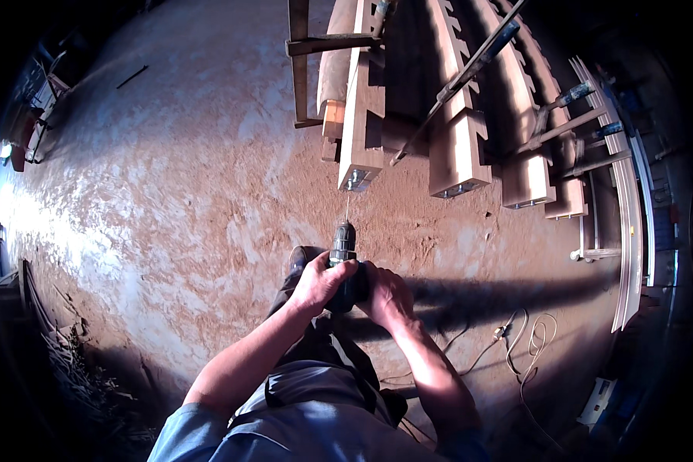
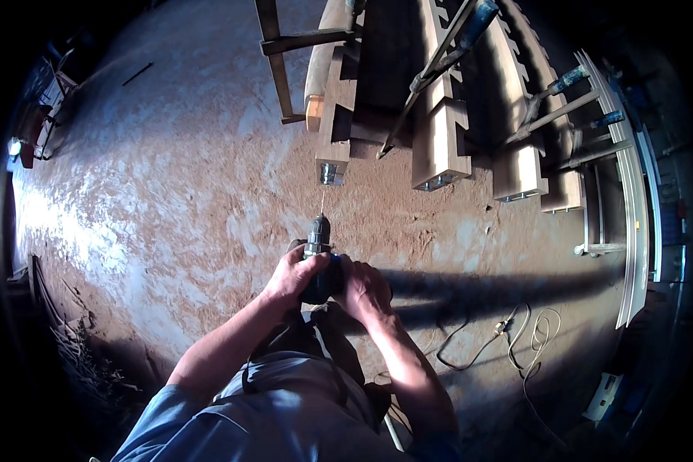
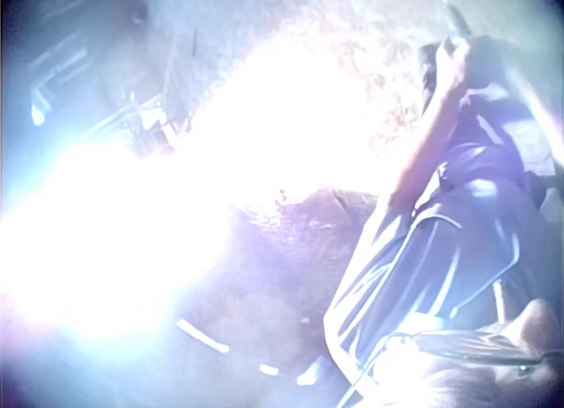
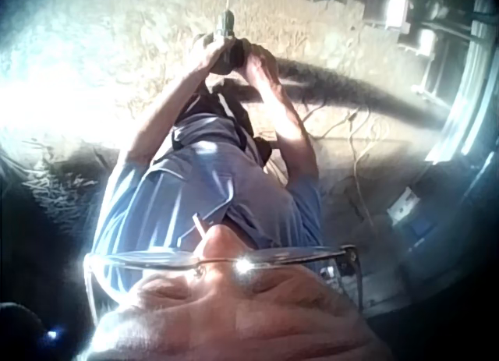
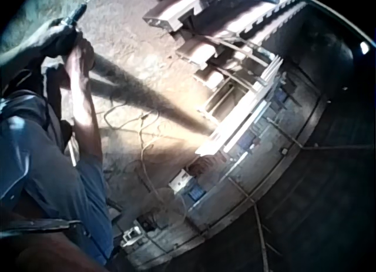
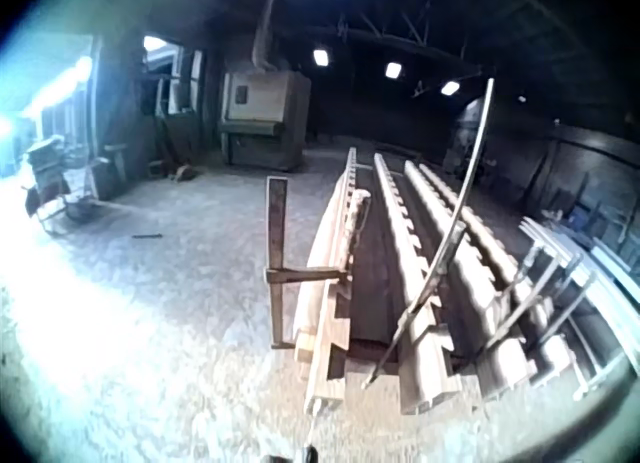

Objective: The person uses a manual screwdriver to tighten a screw on a wooden fixture attached to a beam. They then use a power drill to create holes in another wooden fixture on a separate beam.

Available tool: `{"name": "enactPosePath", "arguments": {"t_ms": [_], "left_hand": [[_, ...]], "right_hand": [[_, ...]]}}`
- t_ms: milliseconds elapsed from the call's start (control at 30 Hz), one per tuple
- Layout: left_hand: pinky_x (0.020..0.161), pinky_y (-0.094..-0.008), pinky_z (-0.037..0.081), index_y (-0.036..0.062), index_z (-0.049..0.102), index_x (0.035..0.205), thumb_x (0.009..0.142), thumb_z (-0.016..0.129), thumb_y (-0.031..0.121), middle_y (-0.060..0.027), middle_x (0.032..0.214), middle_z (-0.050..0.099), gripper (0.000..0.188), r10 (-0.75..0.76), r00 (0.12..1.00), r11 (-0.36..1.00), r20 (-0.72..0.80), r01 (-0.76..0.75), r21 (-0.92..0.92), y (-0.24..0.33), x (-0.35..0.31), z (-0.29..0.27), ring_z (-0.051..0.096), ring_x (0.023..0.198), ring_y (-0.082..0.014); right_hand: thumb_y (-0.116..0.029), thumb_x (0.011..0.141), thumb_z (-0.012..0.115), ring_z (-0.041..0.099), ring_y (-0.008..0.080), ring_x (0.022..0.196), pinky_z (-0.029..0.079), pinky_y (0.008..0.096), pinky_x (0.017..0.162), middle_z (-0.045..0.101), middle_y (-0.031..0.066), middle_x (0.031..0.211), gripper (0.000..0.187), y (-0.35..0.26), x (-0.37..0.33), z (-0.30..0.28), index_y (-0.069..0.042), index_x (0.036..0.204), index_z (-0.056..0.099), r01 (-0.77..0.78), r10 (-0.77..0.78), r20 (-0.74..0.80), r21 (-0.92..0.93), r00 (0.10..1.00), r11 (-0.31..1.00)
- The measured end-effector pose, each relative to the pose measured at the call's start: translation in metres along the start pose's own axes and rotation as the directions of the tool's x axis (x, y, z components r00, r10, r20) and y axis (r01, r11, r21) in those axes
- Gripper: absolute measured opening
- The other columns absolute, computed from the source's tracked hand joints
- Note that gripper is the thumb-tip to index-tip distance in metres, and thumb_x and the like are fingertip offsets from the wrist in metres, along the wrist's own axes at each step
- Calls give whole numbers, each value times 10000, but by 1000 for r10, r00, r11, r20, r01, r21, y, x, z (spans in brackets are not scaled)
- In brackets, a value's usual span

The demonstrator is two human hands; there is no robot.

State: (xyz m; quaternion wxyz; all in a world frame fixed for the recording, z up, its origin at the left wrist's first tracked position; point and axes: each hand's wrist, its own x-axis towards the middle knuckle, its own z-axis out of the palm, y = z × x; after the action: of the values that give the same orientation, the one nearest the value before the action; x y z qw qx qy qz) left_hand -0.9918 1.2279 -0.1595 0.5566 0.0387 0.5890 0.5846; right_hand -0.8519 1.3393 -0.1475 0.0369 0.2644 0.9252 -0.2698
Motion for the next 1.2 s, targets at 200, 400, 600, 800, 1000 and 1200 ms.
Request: {"name": "enactPosePath", "arguments": {"t_ms": [200,400,600,800,1000,1200], "left_hand": [[734,-321,546,-9,576,1123,869,711,269,-61,945,631,400,25,1000,999,-13,-26,-39,-4,14,-2,625,812,-143],[738,-315,540,-24,586,1122,864,717,284,-76,953,643,423,14,999,1000,-36,-14,-13,4,20,-3,629,821,-146],[759,-321,538,-26,584,1141,845,739,332,-80,965,647,489,29,999,1000,-40,-29,-10,9,20,-3,631,840,-151],[767,-319,538,-20,592,1142,845,742,345,-81,975,651,494,33,999,999,-25,-34,-25,11,21,-2,632,852,-148],[770,-318,537,-21,593,1141,844,742,348,-85,979,651,497,22,999,1000,-26,-22,-14,11,22,-2,635,851,-150],[774,-324,537,-26,591,1149,840,739,356,-92,986,652,513,11,999,1000,-47,-11,-1,14,20,-1,636,853,-156]], "right_hand": [[-199,690,825,675,363,913,547,464,790,694,160,939,535,3,13,-1,-77,1142,567,-28,29,64,-19,998,999],[-203,692,830,678,363,918,551,461,793,698,161,944,519,2,25,-3,-78,1129,579,-29,31,69,-24,997,999],[-193,685,831,678,368,912,554,462,782,696,163,942,523,-5,30,-10,-79,1131,583,-60,60,86,-3,995,998],[-182,674,836,680,367,904,556,464,778,697,164,944,555,1,29,-7,-79,1157,582,-29,30,43,-17,999,999],[-179,667,840,683,363,901,558,463,773,700,161,943,583,4,29,-5,-85,1180,579,-26,27,36,-19,999,999],[-188,672,841,684,362,904,559,462,774,701,160,947,588,2,31,-7,-88,1187,576,-49,50,65,-22,997,999]]}}
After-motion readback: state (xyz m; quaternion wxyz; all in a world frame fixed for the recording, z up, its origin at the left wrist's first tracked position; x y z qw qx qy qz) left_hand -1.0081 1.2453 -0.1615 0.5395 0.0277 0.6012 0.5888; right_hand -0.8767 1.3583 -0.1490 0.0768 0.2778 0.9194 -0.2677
